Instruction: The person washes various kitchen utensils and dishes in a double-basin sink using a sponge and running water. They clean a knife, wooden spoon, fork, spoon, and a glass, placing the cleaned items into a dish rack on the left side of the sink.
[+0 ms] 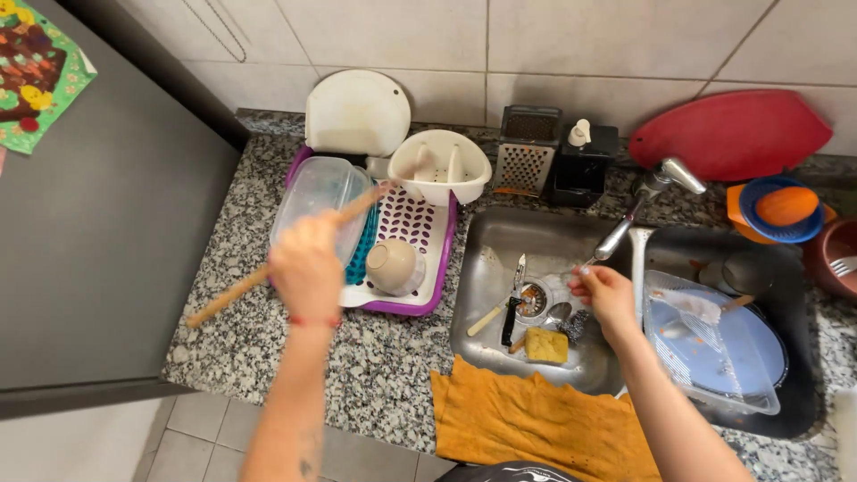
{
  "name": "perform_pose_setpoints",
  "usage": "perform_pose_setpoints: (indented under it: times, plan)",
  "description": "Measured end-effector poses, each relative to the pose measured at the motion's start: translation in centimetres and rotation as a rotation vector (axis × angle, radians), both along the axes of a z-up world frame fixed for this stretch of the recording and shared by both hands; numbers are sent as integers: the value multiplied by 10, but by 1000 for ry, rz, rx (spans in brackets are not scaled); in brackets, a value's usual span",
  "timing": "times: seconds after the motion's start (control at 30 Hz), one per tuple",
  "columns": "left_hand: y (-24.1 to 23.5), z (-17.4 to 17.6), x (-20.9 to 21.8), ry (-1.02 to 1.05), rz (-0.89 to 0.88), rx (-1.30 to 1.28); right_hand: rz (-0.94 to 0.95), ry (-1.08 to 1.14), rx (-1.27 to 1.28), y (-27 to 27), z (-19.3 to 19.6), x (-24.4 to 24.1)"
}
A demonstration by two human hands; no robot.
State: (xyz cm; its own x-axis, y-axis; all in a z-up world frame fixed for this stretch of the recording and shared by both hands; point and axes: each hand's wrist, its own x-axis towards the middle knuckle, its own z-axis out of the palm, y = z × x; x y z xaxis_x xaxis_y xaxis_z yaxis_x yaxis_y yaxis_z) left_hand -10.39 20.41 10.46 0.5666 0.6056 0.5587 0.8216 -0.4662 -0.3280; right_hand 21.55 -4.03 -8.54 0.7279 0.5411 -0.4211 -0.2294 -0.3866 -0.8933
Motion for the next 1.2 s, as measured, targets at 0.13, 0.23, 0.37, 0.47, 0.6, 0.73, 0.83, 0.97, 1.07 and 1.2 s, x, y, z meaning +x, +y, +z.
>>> perform_pose_setpoints:
  times: [0.13,0.23,0.37,0.47,0.6,0.73,0.83,0.97,1.07,1.2]
  plan:
    - [134,-13,-1,-137,-98,-24,12,5,-15,-5,-6,-27]
    - [237,-64,17,-193,-130,-176,27,-1,-28,-11,3,-39]
    - [314,-119,60,-101,-223,-391,34,-18,-119,-28,-1,-33]
    - [325,-141,86,-11,-323,-445,37,-71,-156,-26,-21,-9]
    - [310,-167,98,58,-375,-363,92,-143,-168,17,18,2]
    - [266,-133,103,-41,-408,-347,32,-29,-50,65,28,20]
    - [167,-65,121,-388,-635,-366,207,-153,-292,67,-28,33]
    - [19,-70,151,-367,-547,-773,520,-807,-809,27,-142,10]
    - [-56,-179,176,49,-387,-1208,811,-870,-818,-2,-145,-36]
    - [-110,-342,190,444,-144,-1374,976,-1049,-827,-34,-148,-66]
